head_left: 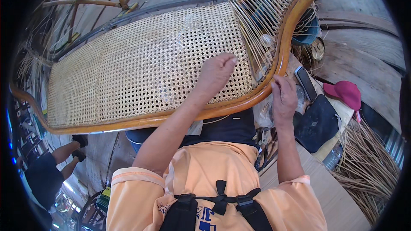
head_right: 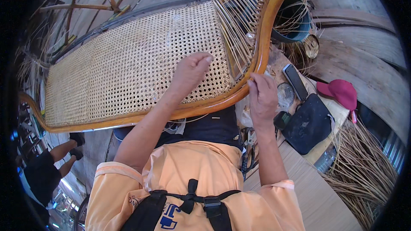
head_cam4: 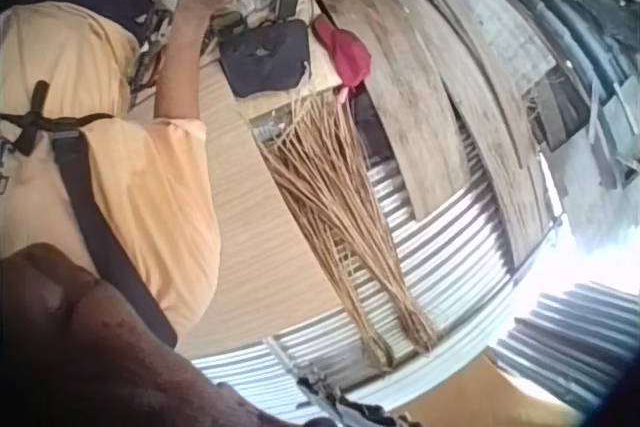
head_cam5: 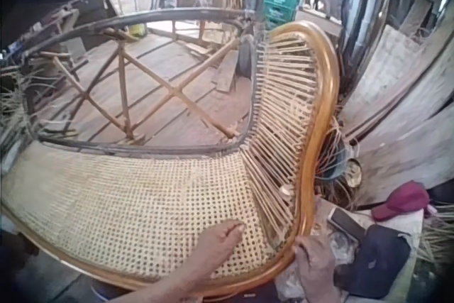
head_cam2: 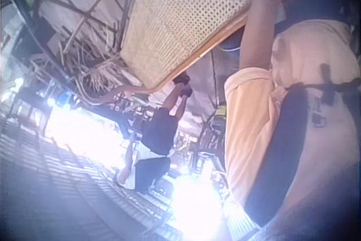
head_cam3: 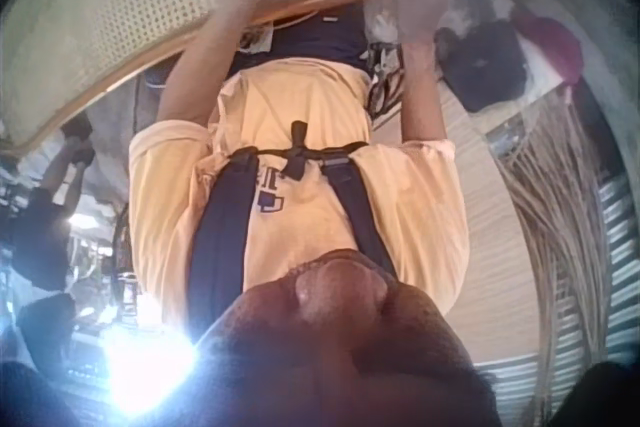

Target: Weaving and securing rattan strands to repair a furniture frame.

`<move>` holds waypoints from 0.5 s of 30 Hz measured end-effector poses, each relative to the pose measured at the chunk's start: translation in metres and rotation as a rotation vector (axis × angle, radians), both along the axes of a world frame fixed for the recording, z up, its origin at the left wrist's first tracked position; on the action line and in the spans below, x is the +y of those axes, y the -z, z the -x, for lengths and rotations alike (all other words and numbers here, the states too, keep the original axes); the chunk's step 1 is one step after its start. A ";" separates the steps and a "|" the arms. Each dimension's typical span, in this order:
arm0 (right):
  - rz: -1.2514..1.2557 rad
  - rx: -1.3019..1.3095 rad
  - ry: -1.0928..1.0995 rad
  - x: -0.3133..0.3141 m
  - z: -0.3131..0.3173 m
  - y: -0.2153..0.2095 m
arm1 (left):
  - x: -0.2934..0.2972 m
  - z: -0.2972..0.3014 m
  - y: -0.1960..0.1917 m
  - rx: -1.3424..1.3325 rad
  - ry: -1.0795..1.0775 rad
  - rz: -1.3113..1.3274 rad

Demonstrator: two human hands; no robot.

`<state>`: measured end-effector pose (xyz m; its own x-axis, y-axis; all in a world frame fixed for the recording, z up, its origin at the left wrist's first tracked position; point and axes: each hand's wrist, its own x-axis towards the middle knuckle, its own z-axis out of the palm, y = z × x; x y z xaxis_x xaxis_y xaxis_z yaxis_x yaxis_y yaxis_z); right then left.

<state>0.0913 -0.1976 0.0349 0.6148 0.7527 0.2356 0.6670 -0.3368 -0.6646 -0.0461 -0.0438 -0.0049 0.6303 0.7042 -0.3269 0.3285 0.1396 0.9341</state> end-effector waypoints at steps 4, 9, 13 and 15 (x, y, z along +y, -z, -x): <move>0.167 -0.260 -0.204 0.016 -0.006 -0.011 | -0.020 -0.026 -0.010 0.116 0.124 0.023; 0.255 -0.385 -0.269 0.018 -0.009 -0.006 | -0.026 -0.045 0.003 0.196 0.197 -0.035; 0.244 -0.427 -0.275 0.017 -0.010 -0.002 | -0.050 -0.035 0.013 0.055 -0.010 -0.290; 0.237 -0.415 -0.255 0.016 -0.009 0.000 | -0.058 -0.031 0.013 -0.005 -0.111 -0.418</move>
<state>0.1006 -0.1813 0.0349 0.2967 0.9280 0.2256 0.9376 -0.2382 -0.2532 -0.0152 -0.1019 -0.0179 0.5444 0.8388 0.0035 0.3286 -0.2170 0.9192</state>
